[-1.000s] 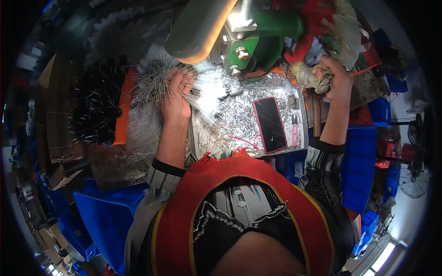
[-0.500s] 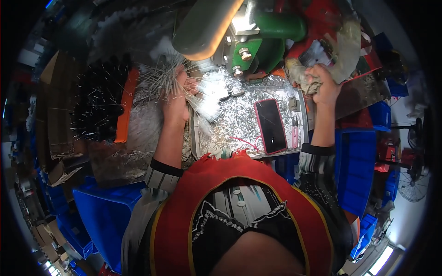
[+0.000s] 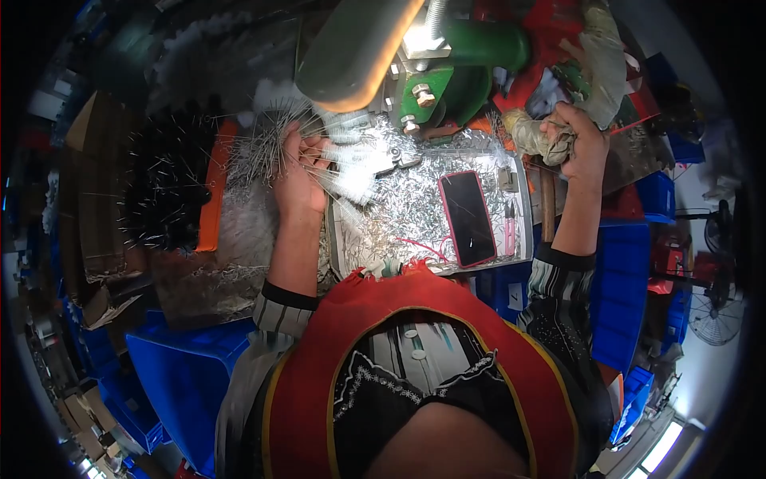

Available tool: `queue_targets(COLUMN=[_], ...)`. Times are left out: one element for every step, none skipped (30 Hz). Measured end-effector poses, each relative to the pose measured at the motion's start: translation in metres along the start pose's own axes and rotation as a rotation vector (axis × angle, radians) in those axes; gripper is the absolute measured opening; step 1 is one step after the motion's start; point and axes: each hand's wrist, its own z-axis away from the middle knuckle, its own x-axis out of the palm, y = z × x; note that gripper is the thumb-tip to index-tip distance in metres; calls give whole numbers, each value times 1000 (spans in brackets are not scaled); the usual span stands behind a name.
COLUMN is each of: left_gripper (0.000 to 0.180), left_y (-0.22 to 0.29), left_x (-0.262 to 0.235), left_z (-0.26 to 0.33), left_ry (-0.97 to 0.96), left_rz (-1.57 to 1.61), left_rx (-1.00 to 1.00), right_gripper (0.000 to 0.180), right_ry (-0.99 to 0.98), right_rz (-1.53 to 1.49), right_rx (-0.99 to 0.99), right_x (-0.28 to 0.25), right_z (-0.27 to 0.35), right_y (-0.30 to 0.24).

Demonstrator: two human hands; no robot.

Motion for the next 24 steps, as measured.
queue_targets(left_gripper=[28,28,28,28,28,28,29,29,29,30,30,30,30,30,30,30,30,30,30,30,30,30,30,30], left_y=[0,0,1,0,-1,-1,0,0,0,0,0,0,0,0,0,0,0,0,1,0,-2,-4,-5,-6], left_x=[-1,-1,-1,-1,0,1,2,3,3,3,2,1,2,1,1,1,1,2,5,8,9,6,5,7], left_z=[0,1,1,0,0,0,2,3,3,3,2,2,2,2,2,2,2,2,2,2,1,-1,-2,-4], left_ry=[8,15,16,19,22,23,19,14,14,10,7,8,18,30,33,27,21,19,19,19,16,-26,-70,-68], left_rz=[20,40,42,35,28,28,18,8,7,-3,-13,-14,-1,14,15,15,17,18,14,10,12,-11,-35,-31], left_rx=[-4,-8,-7,-12,-17,-21,-17,-14,-14,-11,-7,-7,-7,-7,-5,-5,-5,-4,-12,-20,-20,-27,-34,-30], right_gripper=[13,13,14,16,16,16,16,16,16,16,16,16,16,16,11,9,9,10,13,13,12,11,11,11], right_ry=[-2,-4,-8,-9,-8,-18,-29,-29,-28,-27,-27,-29,-32,-34,-79,-120,-120,-125,-128,-128,-181,-243,-205,-211], right_rz=[2,3,0,-1,2,2,-2,-2,4,9,8,25,41,41,-9,-58,-59,-90,-120,-119,50,218,-81,-82], right_rx=[6,6,0,-2,0,-23,-49,-49,-41,-33,-32,-12,6,6,-33,-72,-74,-210,-349,-352,-515,-675,-342,-344], right_x=[-1,-1,0,0,0,1,1,0,-2,-2,-1,0,1,-1,-5,-8,-7,-6,-5,-6,-7,-2,-2,-1], right_z=[-1,0,0,0,0,1,1,1,0,-1,0,0,0,-3,-7,-9,-7,-5,-3,-3,-4,-4,-1,-1], right_y=[2,2,2,3,4,6,6,5,5,5,2,-4,-7,-5,-1,4,15,31,43,54,63,64,58,48])
